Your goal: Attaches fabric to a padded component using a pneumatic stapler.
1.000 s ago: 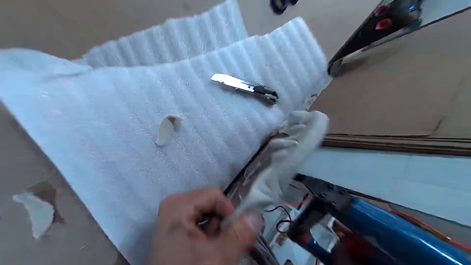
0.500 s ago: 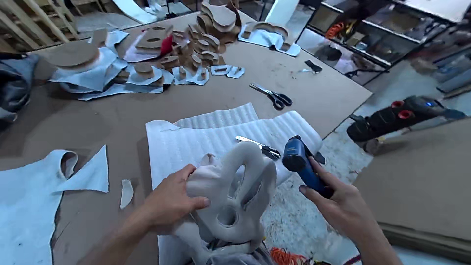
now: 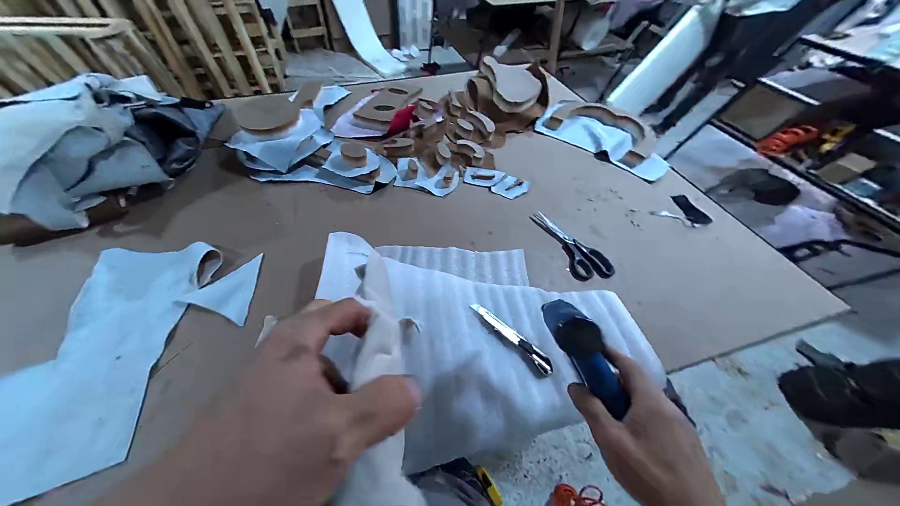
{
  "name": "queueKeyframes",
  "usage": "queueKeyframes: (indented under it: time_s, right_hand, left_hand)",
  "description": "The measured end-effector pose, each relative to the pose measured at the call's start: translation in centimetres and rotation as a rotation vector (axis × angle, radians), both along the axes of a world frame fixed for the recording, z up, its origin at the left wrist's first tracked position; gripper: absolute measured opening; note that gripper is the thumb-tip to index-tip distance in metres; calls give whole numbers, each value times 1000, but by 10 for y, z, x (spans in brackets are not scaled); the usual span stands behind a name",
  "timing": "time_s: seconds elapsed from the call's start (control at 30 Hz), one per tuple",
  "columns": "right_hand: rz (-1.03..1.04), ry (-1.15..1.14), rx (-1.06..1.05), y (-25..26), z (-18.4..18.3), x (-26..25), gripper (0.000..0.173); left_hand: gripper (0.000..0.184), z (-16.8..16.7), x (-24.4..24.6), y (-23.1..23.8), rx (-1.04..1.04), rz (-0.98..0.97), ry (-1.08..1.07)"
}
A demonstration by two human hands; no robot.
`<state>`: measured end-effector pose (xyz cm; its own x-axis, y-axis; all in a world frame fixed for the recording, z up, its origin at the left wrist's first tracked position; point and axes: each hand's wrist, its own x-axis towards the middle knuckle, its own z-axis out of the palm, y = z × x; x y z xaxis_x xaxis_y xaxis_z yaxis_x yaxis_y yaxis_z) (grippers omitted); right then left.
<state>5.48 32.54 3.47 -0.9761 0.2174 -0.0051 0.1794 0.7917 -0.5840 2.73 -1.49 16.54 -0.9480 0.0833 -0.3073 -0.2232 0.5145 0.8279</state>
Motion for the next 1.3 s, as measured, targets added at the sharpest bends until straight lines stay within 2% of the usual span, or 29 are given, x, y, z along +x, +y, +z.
queueKeyframes:
  time_s: [0.03,0.1,0.2,0.23,0.3,0.33,0.37,0.43,0.5,0.57,0.63,0.7,0.77,0.87,1.03,1.1,1.17,1.23,1.27,1.3]
  right_hand:
    - [9,1,-76,-12,9,4,55]
    - [46,24,-286,-33,19,8,47]
    - [136,58,-597,-54,20,13,36]
    - [156,71,-647,-60,19,12,35]
    - [170,95,-667,-67,17,12,35]
    - [181,93,-649,-67,18,12,36]
    - [185,96,-615,-68,20,10,37]
    - [171,138,-457,-66,17,11,40]
    - [126,122,-340,-70,19,17,42]
    - [112,-44,-445,-83,39,28,53]
    - [138,-32,-548,-88,32,43,61]
    - [165,-7,-541,-78,22,53,63]
    - [142,-25,-324,-56,19,47,59]
    - [100,88,165,-7,-21,-1,52]
    - [97,-68,456,73,-105,-89,68]
    - [100,-50,468,93,-132,-101,69]
    - [108,16,437,88,-133,-97,62]
    - [199,180,280,40,-100,-75,54]
    - [269,224,112,0,-76,-58,59]
    - [366,194,-147,-43,-56,-32,64]
  left_hand:
    - [42,-7,3,11,-9,24,45]
    - [47,-14,7,24,38,-52,112]
    - [38,-22,-3,23,296,-433,153]
    - [34,-27,-15,22,235,-556,306]
    - [19,-37,-45,29,-82,-705,777]
    - [15,-38,-61,34,-158,-782,915]
    - [21,-37,-76,40,-163,-871,950]
    - [43,-36,-96,51,-65,-1021,874]
    - [51,-38,-107,58,35,-1092,837]
    - [71,-39,-108,50,-12,-1103,813]
    - [87,-45,-112,33,-150,-1081,757]
    - [66,-53,-117,12,-216,-1020,706]
    - [46,-52,-117,-8,-229,-1026,712]
    - [33,-47,-108,-31,-187,-1080,749]
    - [18,-49,-91,-61,-36,-1068,727]
    - [15,-49,-83,-67,-13,-1070,714]
    - [14,-47,-74,-68,2,-1091,687]
    - [15,-45,-66,-61,24,-1122,656]
    - [16,-45,-64,-57,37,-1140,639]
    - [17,-44,-61,-51,42,-1155,626]
